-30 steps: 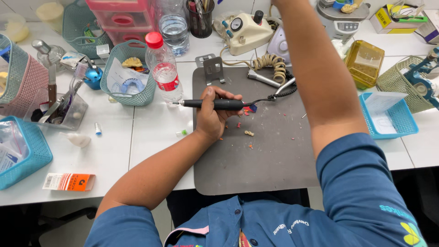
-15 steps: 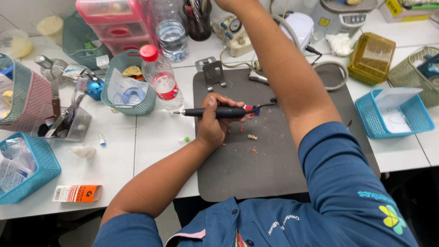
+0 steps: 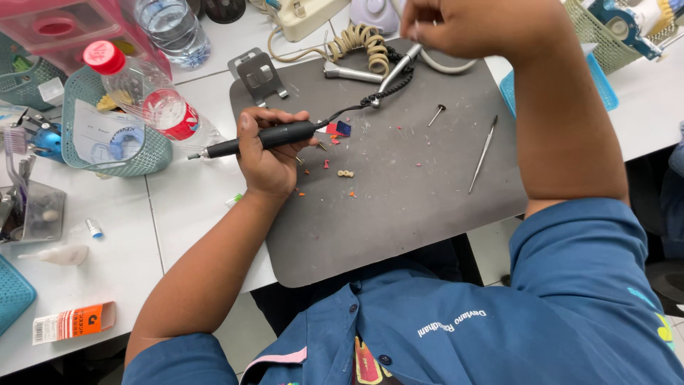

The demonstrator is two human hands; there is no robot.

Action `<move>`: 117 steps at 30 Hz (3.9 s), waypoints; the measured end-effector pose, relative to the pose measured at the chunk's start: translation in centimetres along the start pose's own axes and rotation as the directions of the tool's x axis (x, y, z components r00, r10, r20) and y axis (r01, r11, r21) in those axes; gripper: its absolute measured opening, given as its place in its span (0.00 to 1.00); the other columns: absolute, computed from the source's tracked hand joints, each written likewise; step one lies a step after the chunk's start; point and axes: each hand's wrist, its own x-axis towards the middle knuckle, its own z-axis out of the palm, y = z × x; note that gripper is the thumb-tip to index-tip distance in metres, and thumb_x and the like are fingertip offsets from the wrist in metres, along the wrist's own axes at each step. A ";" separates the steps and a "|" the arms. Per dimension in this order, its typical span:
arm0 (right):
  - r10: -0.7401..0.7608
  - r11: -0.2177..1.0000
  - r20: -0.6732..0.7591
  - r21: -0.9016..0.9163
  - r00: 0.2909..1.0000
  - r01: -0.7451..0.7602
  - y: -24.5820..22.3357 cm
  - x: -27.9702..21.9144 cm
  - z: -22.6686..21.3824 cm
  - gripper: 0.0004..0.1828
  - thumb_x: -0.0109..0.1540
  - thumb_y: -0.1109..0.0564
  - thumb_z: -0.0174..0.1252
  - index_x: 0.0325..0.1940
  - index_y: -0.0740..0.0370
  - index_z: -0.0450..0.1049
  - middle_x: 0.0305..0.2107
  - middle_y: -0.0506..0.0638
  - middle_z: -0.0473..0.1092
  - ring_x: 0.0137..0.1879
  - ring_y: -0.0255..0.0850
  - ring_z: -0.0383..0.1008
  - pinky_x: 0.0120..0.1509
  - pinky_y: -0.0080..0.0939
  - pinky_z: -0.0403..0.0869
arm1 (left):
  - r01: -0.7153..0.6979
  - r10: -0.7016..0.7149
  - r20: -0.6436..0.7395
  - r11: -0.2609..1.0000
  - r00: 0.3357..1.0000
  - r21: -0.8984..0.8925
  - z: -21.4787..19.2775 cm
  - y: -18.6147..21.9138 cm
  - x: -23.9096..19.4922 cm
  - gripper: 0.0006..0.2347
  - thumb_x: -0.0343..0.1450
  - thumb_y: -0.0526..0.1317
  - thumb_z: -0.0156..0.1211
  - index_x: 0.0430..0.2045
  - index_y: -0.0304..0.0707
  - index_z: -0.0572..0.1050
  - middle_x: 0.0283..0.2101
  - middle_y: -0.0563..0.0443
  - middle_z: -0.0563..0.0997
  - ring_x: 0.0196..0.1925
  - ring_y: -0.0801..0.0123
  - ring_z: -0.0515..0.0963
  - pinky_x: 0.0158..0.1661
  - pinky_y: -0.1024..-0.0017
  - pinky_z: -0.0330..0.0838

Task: The person assembles a dental prosthesis by fitting a blue denture base onto a yellow dental cast. They then use a rotary tool to grind a small white component and attach it to the denture base, checking the fit repeatedly.

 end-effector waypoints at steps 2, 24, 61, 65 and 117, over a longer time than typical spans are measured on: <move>0.183 0.983 0.280 -0.050 0.942 -0.177 -1.1 -2.7 -0.7 0.13 0.61 0.53 0.62 0.50 0.52 0.82 0.34 0.51 0.79 0.37 0.49 0.78 0.38 0.49 0.74 | 0.004 -0.004 -0.006 1.000 1.000 -0.006 0.1 0.0 -0.1 0.17 0.79 0.55 0.48 0.42 0.39 0.66 0.42 0.44 0.76 0.55 0.47 0.82 0.44 0.51 0.83; 0.270 0.644 0.334 0.634 0.903 -0.427 0.1 -6.5 5.5 0.07 0.68 0.56 0.57 0.44 0.63 0.74 0.32 0.51 0.75 0.36 0.39 0.76 0.39 0.39 0.76 | 0.008 -0.008 -0.030 1.000 1.000 -0.001 0.6 0.0 -0.1 0.16 0.79 0.55 0.48 0.40 0.40 0.67 0.40 0.44 0.75 0.53 0.47 0.82 0.43 0.50 0.83; 0.172 0.871 0.172 0.434 0.970 -0.231 -8.1 11.2 9.9 0.15 0.62 0.50 0.63 0.49 0.59 0.76 0.35 0.54 0.77 0.37 0.46 0.78 0.40 0.46 0.74 | 0.049 -0.050 0.014 0.996 0.999 0.074 1.4 0.4 -0.7 0.15 0.81 0.50 0.42 0.40 0.35 0.66 0.41 0.41 0.74 0.51 0.49 0.82 0.41 0.53 0.84; 0.043 0.930 0.194 0.351 0.980 -0.110 -5.7 7.0 6.7 0.13 0.64 0.52 0.57 0.50 0.58 0.78 0.41 0.54 0.77 0.48 0.50 0.78 0.52 0.48 0.73 | 0.062 -0.064 0.022 0.995 0.998 0.081 1.1 0.4 -0.5 0.14 0.81 0.49 0.42 0.40 0.35 0.66 0.41 0.41 0.75 0.52 0.48 0.82 0.41 0.53 0.84; -0.400 0.840 -0.334 0.237 0.853 0.487 -17.5 -1.5 6.8 0.21 0.63 0.56 0.67 0.56 0.62 0.67 0.38 0.52 0.71 0.44 0.51 0.74 0.48 0.51 0.73 | -0.394 0.106 0.438 0.653 0.893 0.647 2.1 0.7 -2.6 0.30 0.80 0.64 0.41 0.68 0.40 0.60 0.56 0.53 0.64 0.47 0.78 0.62 0.52 0.76 0.63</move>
